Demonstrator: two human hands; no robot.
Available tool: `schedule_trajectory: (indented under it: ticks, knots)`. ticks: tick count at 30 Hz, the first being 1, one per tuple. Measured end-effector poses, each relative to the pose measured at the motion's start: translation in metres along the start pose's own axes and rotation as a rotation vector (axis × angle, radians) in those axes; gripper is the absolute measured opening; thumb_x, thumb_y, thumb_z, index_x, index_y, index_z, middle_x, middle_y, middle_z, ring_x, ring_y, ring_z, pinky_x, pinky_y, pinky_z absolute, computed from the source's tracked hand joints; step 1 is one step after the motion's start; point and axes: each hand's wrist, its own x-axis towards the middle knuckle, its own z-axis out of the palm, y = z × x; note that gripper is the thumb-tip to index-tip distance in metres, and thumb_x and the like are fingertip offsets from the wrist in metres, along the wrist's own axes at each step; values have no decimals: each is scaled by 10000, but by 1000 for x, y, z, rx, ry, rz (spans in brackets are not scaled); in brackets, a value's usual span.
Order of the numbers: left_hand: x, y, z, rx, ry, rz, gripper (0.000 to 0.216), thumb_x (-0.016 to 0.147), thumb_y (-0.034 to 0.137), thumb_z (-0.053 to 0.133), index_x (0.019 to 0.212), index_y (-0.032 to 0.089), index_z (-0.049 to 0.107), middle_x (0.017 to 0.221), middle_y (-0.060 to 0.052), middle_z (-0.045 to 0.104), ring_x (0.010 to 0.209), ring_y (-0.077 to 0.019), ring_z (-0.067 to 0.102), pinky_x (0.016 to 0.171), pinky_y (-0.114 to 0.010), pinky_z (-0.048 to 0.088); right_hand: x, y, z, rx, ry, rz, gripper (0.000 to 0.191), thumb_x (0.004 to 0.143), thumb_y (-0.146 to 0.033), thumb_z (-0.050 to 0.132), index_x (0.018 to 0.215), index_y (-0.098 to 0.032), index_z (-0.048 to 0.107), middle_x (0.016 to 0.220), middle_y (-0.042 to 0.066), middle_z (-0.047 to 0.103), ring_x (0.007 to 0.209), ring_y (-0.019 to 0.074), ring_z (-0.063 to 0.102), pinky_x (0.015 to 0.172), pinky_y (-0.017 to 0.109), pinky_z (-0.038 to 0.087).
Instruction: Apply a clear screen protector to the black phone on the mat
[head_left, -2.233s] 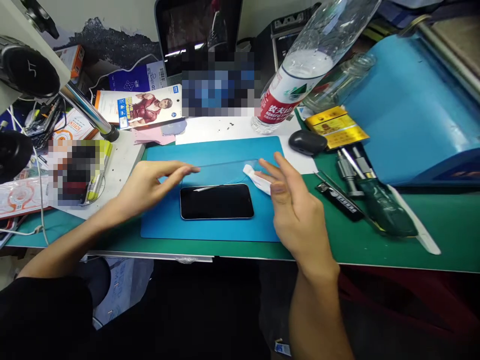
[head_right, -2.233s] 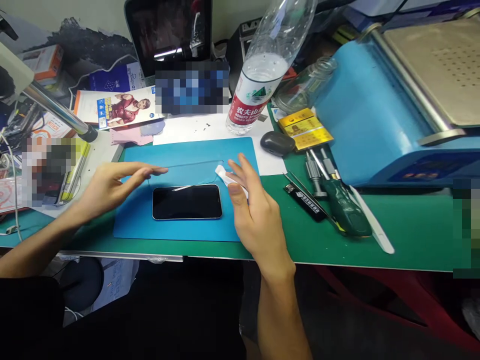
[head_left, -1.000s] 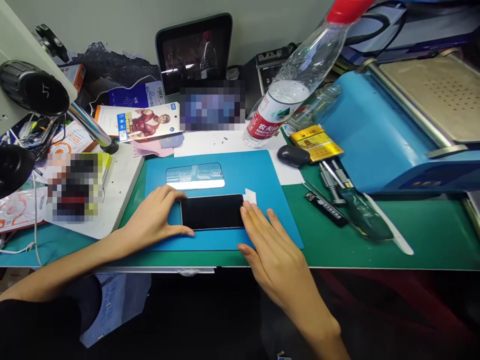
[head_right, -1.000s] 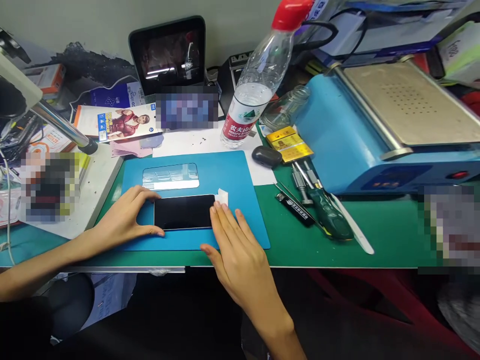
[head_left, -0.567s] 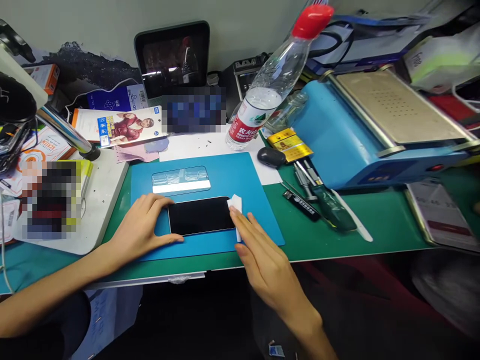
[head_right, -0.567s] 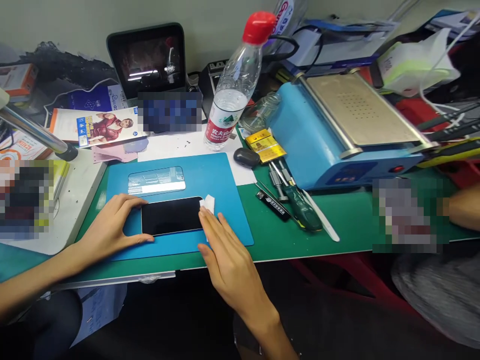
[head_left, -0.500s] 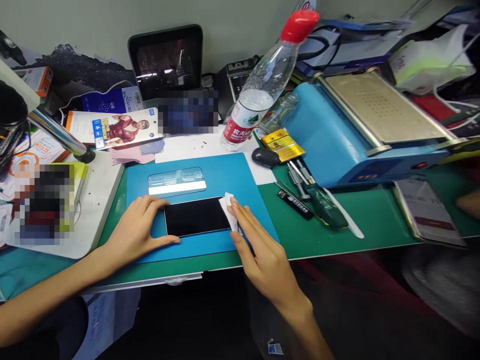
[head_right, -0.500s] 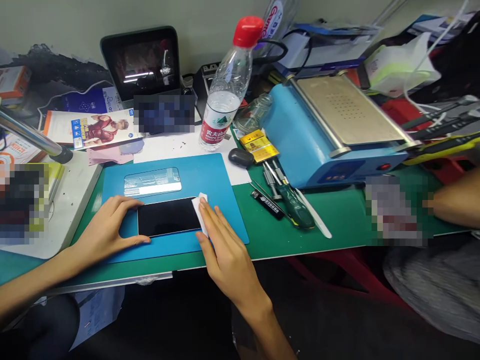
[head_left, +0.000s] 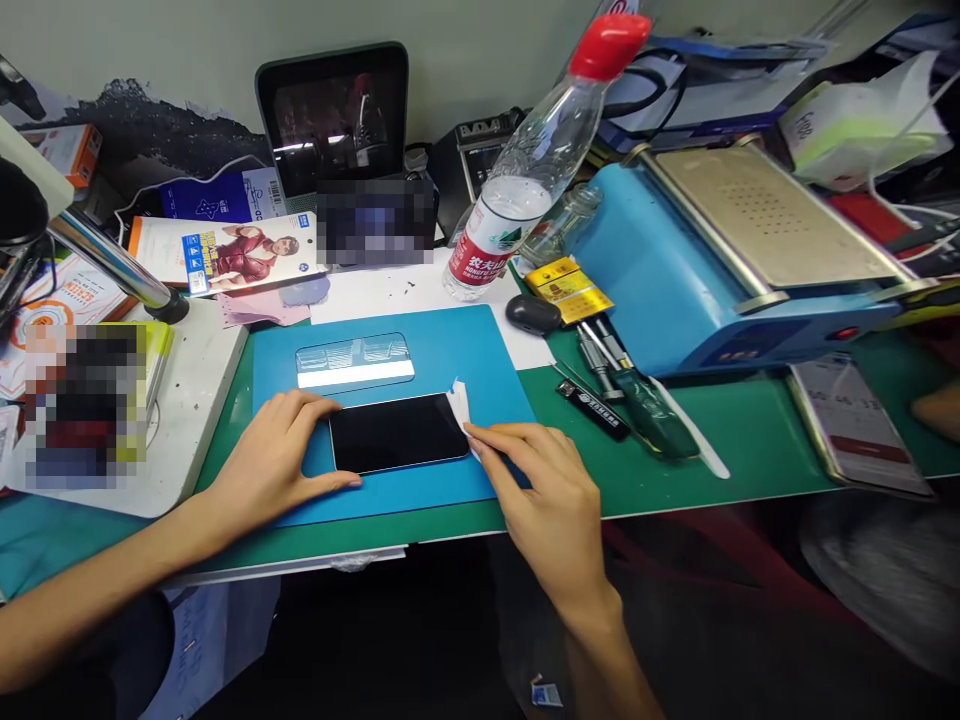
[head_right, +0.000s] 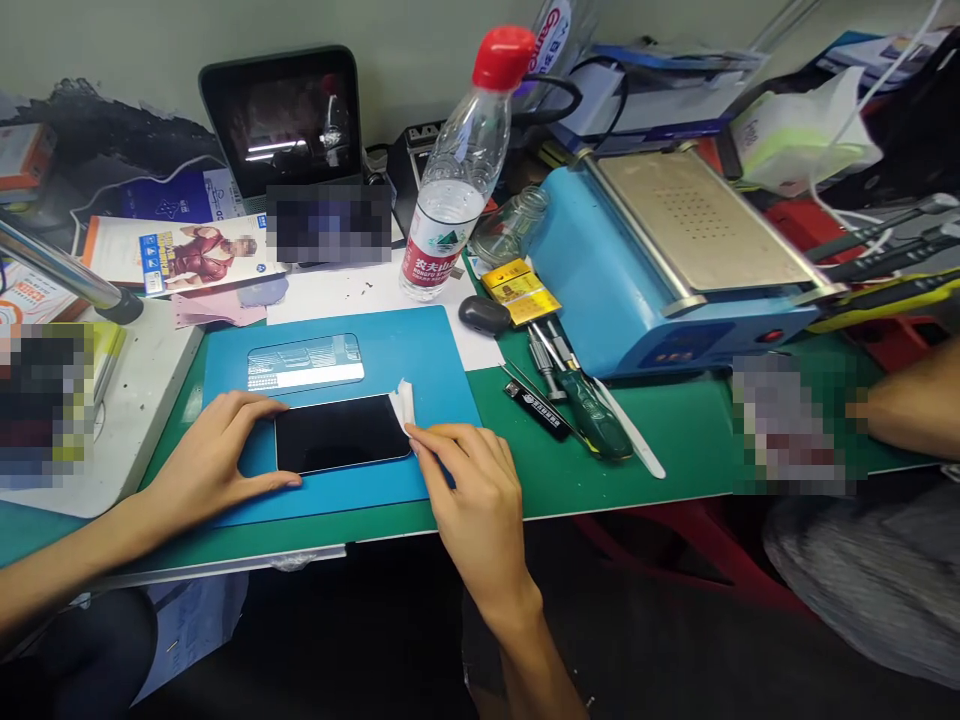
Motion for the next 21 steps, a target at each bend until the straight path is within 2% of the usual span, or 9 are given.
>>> schedule_trajectory:
  ticks: [3,7,10,13,16,21]
  knots:
    - [0,1,0,-6,-1,2,718,958,787,620,1380,212,536,1297,-146,655,1174,-342,653,994,-505,555,1,-2,-1,114,36,51,139,1034,-214,701,1112,-280,795,994,23,771,909,208,726,813,392,588]
    - [0,2,0,-8,12,-7,721,945,790,637,1368,211,559,1277,-141,667,1160,-341,661,987,-500,557,0,-8,-7,-26,60,-91,191,1013,-183,720,1169,-273,783,1030,53,779,953,241,738,845,422,599]
    - [1,4,2,5,33,-14,736,926,804,650,1363,217,579,1273,-140,675,1152,-346,663,988,-503,554,-4,-11,-12,-86,-21,-252,419,1027,-144,679,1434,-241,676,1276,101,781,1190,284,737,993,465,609]
    - [1,4,3,16,54,1,738,924,809,648,1356,212,590,1259,-140,681,1125,-342,668,973,-495,554,-9,-11,-14,-48,-201,-379,607,1087,-226,592,1665,-165,414,1580,141,614,1505,316,555,1252,551,483]
    - [1,4,4,37,56,19,739,942,806,619,1348,190,579,1254,-149,677,1109,-339,668,954,-485,553,-15,-9,-12,-61,-337,-408,666,1133,-399,487,1715,-147,284,1670,143,496,1574,325,459,1312,607,403]
    - [1,4,3,61,44,28,736,955,798,608,1353,181,557,1257,-152,673,1119,-339,664,958,-491,553,-4,-7,-3,-21,-355,-313,625,1160,-439,369,1729,-222,230,1680,106,481,1587,297,431,1321,656,362]
